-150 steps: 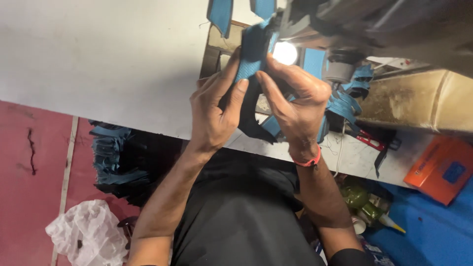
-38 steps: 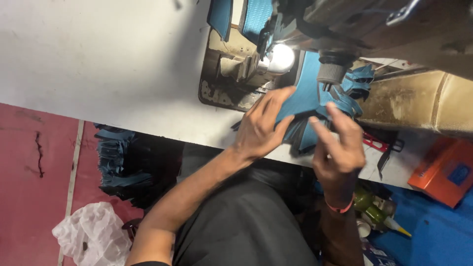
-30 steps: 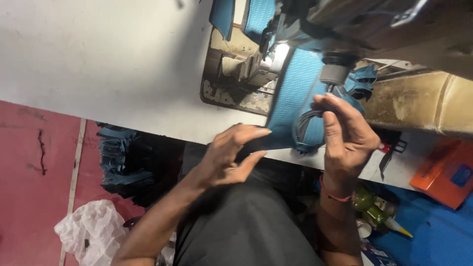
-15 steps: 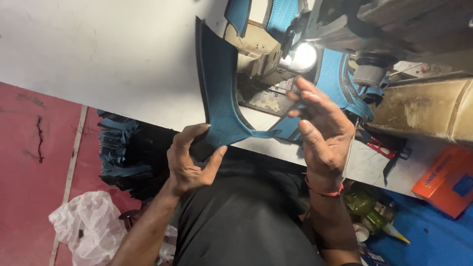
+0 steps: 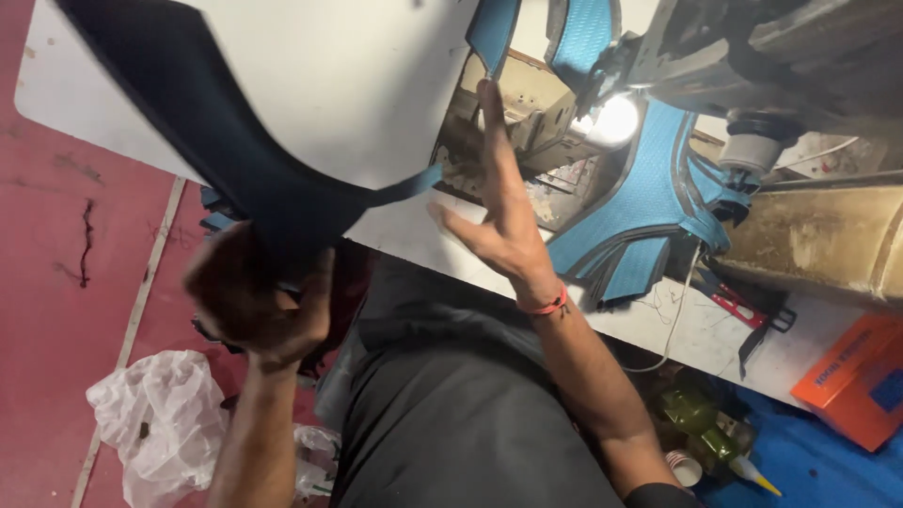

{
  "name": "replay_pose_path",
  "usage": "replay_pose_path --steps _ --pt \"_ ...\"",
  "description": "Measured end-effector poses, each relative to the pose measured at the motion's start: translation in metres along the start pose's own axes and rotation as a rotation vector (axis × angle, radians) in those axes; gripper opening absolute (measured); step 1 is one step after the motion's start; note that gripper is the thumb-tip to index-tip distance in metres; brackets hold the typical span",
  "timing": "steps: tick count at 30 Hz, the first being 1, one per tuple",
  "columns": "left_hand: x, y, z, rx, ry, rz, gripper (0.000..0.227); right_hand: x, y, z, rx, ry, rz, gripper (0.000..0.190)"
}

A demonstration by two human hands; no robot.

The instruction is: Stitch blue mesh shoe components together using an industrial sewing machine.

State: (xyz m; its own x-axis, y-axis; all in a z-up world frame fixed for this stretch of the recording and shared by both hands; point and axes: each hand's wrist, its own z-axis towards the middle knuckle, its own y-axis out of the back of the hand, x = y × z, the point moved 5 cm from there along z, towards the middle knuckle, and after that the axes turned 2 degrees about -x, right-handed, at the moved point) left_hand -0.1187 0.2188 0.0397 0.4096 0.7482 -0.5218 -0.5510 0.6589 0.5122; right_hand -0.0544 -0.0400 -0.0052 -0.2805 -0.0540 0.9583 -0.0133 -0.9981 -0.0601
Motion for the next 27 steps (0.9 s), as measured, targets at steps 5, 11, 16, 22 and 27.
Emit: replay_pose_path --steps 5,11,16,22,27 --pt "-0.003 0.012 0.017 0.047 -0.058 0.134 0.04 0.029 -0.006 0.011 0.17 -0.123 0.168 0.094" --pt "-0.009 -0.024 -0.003 0.186 0.155 -0.561 0.063 0.047 0.022 -0.009 0.057 -0.202 0.285 0.074" --pt "-0.054 -0.06 0.0 0.612 0.112 -0.659 0.057 0.062 0.033 -0.021 0.04 -0.226 0.304 0.056" --pt "-0.089 -0.096 0.018 0.671 0.065 -0.773 0.057 0.065 0.063 -0.03 -0.184 -0.364 -0.097 0.022" --pt "-0.104 -0.137 0.038 0.52 0.362 -0.888 0.041 0.067 0.065 -0.017 -0.138 -0.425 -0.139 0.024"
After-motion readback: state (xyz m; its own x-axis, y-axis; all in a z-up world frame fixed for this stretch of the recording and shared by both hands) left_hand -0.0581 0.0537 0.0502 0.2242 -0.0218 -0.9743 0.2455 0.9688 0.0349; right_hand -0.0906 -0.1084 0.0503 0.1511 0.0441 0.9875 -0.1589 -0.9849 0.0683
